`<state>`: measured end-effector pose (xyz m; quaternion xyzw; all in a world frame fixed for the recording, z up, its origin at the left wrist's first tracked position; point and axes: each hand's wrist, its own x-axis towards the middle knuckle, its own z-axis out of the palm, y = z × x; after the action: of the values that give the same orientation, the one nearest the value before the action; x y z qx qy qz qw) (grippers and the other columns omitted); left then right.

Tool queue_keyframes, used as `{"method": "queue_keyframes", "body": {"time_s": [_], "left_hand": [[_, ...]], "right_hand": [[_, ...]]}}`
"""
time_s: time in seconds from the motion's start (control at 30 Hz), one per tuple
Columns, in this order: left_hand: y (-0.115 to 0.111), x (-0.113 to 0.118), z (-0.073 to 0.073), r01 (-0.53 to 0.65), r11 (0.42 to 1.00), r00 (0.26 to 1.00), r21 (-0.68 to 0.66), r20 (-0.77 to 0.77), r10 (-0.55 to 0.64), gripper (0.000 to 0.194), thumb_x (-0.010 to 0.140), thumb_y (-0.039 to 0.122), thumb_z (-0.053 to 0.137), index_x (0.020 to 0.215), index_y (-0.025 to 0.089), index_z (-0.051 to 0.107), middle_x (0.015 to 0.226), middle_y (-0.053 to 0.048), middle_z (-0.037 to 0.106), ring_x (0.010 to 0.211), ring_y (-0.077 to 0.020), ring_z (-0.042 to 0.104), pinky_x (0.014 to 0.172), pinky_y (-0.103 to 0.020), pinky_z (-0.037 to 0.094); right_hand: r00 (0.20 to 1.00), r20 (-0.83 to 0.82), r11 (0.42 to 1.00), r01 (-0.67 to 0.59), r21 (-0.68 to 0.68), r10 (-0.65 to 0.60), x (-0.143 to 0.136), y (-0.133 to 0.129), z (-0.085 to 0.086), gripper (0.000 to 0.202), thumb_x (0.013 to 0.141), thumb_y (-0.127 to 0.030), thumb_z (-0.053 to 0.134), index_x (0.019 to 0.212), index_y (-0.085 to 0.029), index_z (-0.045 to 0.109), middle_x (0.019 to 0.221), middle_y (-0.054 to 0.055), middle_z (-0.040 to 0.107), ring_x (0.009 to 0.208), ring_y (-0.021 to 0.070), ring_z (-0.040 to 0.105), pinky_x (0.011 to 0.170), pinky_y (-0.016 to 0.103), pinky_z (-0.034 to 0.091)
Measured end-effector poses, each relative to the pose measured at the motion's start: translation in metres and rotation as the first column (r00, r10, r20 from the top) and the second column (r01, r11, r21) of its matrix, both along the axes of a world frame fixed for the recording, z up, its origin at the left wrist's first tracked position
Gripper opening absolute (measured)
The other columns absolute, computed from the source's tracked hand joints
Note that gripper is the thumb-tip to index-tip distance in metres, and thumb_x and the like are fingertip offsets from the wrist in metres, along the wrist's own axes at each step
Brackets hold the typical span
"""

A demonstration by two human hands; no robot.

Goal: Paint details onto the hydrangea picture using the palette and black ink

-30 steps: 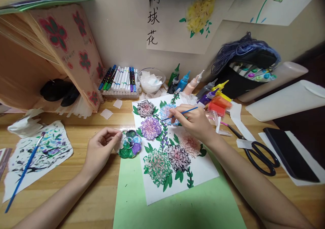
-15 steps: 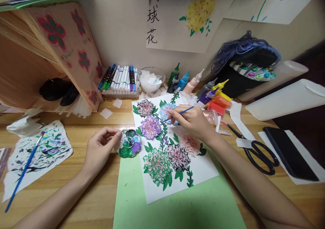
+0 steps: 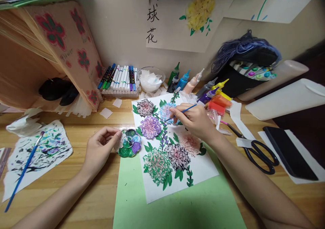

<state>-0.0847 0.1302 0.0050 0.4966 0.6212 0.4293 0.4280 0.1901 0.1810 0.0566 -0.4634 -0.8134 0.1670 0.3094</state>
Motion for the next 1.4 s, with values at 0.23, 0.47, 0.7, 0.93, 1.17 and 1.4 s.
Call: {"method": "queue_keyframes", "body": {"time_s": [0.23,0.47,0.7,0.93,1.17,1.4], "left_hand": [[0.0,-0.002,-0.001,0.004,1.0,1.0,0.005,-0.005,-0.003,0.024,0.07,0.041,0.07,0.075,0.019,0.064,0.074,0.0,0.066,0.07,-0.0135,0.061,0.065,-0.02,0.048],[0.001,0.0,-0.002,0.003,1.0,1.0,0.007,0.006,-0.003,0.023,0.068,0.04,0.071,0.074,0.019,0.064,0.072,0.0,0.066,0.069,-0.0129,0.06,0.064,-0.019,0.048],[0.001,0.002,0.001,-0.028,1.0,1.0,-0.015,0.007,0.028,0.029,0.063,0.044,0.073,0.072,0.018,0.063,0.071,0.0,0.065,0.067,-0.0127,0.058,0.061,-0.019,0.048],[0.003,0.001,0.003,-0.053,0.998,0.998,-0.014,-0.039,0.053,0.033,0.06,0.047,0.073,0.074,0.018,0.064,0.073,0.0,0.066,0.07,-0.0145,0.059,0.066,-0.021,0.049],[0.003,-0.001,0.004,-0.037,0.999,0.995,-0.019,-0.09,0.036,0.036,0.059,0.049,0.073,0.077,0.019,0.065,0.077,0.0,0.066,0.073,-0.0148,0.058,0.068,-0.02,0.048],[0.003,-0.002,0.004,-0.041,0.999,0.994,-0.029,-0.106,0.038,0.036,0.059,0.049,0.073,0.078,0.02,0.064,0.08,0.001,0.066,0.076,-0.0142,0.057,0.07,-0.019,0.046]], "right_hand": [[0.999,0.034,1.0,-0.021,0.015,0.021,0.001,0.0,0.003,0.038,0.092,-0.033,0.044,0.06,-0.018,0.06,0.059,0.0,0.064,0.06,0.0112,0.06,0.064,0.025,0.044],[0.999,0.011,0.999,-0.047,0.019,0.046,0.001,0.001,0.0,0.038,0.091,-0.032,0.045,0.059,-0.018,0.059,0.055,-0.001,0.062,0.058,0.0105,0.06,0.063,0.024,0.045],[0.981,-0.196,0.987,0.028,0.16,0.004,0.01,-0.008,0.018,0.032,0.091,-0.029,0.045,0.067,-0.019,0.064,0.058,0.0,0.063,0.059,0.0106,0.06,0.061,0.025,0.046],[0.861,-0.463,0.903,0.352,0.247,-0.208,0.049,-0.036,0.032,0.02,0.091,-0.029,0.046,0.084,-0.023,0.064,0.08,0.001,0.065,0.077,0.0142,0.062,0.072,0.03,0.048],[0.738,-0.52,0.826,0.554,0.104,-0.429,0.083,-0.067,-0.055,0.014,0.088,-0.023,0.044,0.088,-0.022,0.058,0.085,0.004,0.063,0.083,0.0186,0.059,0.076,0.035,0.046],[0.88,-0.334,0.872,0.425,0.244,-0.336,0.086,-0.069,-0.071,0.017,0.084,-0.014,0.041,0.074,-0.022,0.053,0.07,0.001,0.058,0.073,0.018,0.054,0.068,0.033,0.042]]}}
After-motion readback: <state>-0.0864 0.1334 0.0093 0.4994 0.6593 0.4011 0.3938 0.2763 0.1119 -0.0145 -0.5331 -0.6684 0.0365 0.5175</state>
